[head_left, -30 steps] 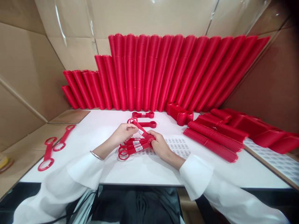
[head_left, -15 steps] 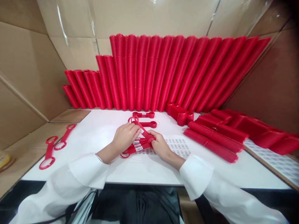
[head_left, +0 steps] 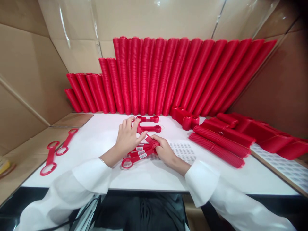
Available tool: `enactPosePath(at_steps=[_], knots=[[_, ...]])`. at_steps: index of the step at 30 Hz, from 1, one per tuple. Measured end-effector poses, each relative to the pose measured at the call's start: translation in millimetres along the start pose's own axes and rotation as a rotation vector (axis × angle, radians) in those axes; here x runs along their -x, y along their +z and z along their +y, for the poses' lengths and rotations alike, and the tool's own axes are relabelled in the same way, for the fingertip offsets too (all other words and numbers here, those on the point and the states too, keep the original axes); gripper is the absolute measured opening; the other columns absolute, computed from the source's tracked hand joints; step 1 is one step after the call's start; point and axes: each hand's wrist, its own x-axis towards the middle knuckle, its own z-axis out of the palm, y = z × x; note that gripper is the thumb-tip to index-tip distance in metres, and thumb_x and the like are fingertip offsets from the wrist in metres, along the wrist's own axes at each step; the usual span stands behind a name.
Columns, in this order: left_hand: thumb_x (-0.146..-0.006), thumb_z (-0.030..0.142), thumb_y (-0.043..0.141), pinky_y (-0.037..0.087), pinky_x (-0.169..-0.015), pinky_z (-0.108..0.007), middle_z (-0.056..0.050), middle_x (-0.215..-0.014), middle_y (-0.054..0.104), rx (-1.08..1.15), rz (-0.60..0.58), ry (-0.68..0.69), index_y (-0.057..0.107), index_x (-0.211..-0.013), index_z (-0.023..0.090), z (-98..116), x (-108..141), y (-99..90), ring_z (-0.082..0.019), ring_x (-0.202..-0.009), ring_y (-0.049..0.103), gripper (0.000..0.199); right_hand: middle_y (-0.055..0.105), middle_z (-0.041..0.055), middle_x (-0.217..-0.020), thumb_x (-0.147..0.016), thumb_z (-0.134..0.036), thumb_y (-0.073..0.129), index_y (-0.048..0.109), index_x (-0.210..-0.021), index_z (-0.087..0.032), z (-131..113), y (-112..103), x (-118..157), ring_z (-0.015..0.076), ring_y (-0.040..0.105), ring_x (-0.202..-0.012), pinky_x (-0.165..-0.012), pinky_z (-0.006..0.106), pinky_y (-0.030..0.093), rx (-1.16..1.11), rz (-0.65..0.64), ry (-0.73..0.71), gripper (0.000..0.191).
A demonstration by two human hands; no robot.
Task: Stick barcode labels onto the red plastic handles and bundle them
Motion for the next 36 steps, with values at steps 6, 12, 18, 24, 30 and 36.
enactPosePath(at_steps=[6, 12, 18, 24, 30, 36], knots=[[-0.088, 0.049, 0.038, 0.040, -0.087, -0.043, -0.014, -0.117, 0.047, 0.057, -0.062, -0.067, 0.049, -0.124, 0.019, -9.6, -4.9, 4.9, -0.028, -0.105, 0.043, 0.049, 0.054, -0.0030, -0.059, -0.058, -0.007, 0.034, 0.056, -0.080, -0.017, 2.0, -1.7, -1.2, 0.0097, 0.047, -0.049, -0.046, 0.020, 0.037, -0.002, 0.018, 0.057, 0.033], [-0.093, 0.033, 0.028, 0.041, -0.088, -0.038, -0.009, -0.100, 0.060, 0.286, -0.139, -0.052, 0.052, -0.120, 0.016, -26.5, -7.8, -2.0, -0.023, -0.094, 0.052, 0.040, 0.059, 0.0002, -0.067, -0.058, -0.009, 0.034, 0.058, -0.080, -0.016, 7.4, -6.4, -5.1, 0.0120, 0.052, -0.058, -0.049, 0.021, 0.039, -0.019, 0.054, 0.070, 0.033], [-0.079, 0.011, 0.033, 0.042, -0.086, -0.035, -0.007, -0.107, 0.058, 0.542, -0.158, -0.072, 0.046, -0.110, 0.016, -25.1, -3.2, -1.1, -0.020, -0.098, 0.054, 0.033, 0.061, 0.0001, -0.068, -0.060, -0.011, 0.035, 0.059, -0.088, -0.017, 9.1, -10.5, -7.4, 0.0132, 0.054, -0.059, -0.050, 0.022, 0.042, -0.053, 0.085, 0.088, 0.037], [-0.083, 0.026, 0.039, 0.043, -0.067, -0.030, -0.002, -0.086, 0.061, 0.572, -0.315, -0.116, 0.040, -0.106, 0.020, -16.5, 2.0, -11.6, -0.018, -0.071, 0.057, 0.023, 0.055, -0.0026, -0.059, -0.057, -0.010, 0.034, 0.056, -0.087, -0.017, -1.3, -16.3, -7.4, 0.0100, 0.047, -0.045, -0.039, 0.019, 0.036, -0.049, 0.118, 0.138, 0.037], [-0.081, 0.047, 0.047, 0.042, -0.073, -0.031, -0.006, -0.092, 0.062, 0.445, -0.595, 0.189, 0.053, -0.098, 0.020, 0.5, 4.6, -26.4, -0.023, -0.084, 0.057, 0.033, 0.051, -0.0041, -0.059, -0.056, -0.009, 0.034, 0.055, -0.085, -0.017, -3.5, -19.4, -7.1, 0.0090, 0.043, -0.041, -0.039, 0.021, 0.035, 0.003, 0.126, 0.115, 0.037], [-0.081, 0.027, 0.041, 0.040, -0.060, -0.026, -0.005, -0.079, 0.063, 0.358, -0.815, 0.200, 0.051, -0.100, 0.019, 11.6, 6.7, -22.3, -0.020, -0.070, 0.059, 0.023, 0.053, -0.0027, -0.065, -0.056, -0.007, 0.033, 0.058, -0.090, -0.017, -0.2, -21.9, -7.2, 0.0107, 0.048, -0.056, -0.049, 0.020, 0.037, 0.069, 0.103, -0.031, 0.043]])
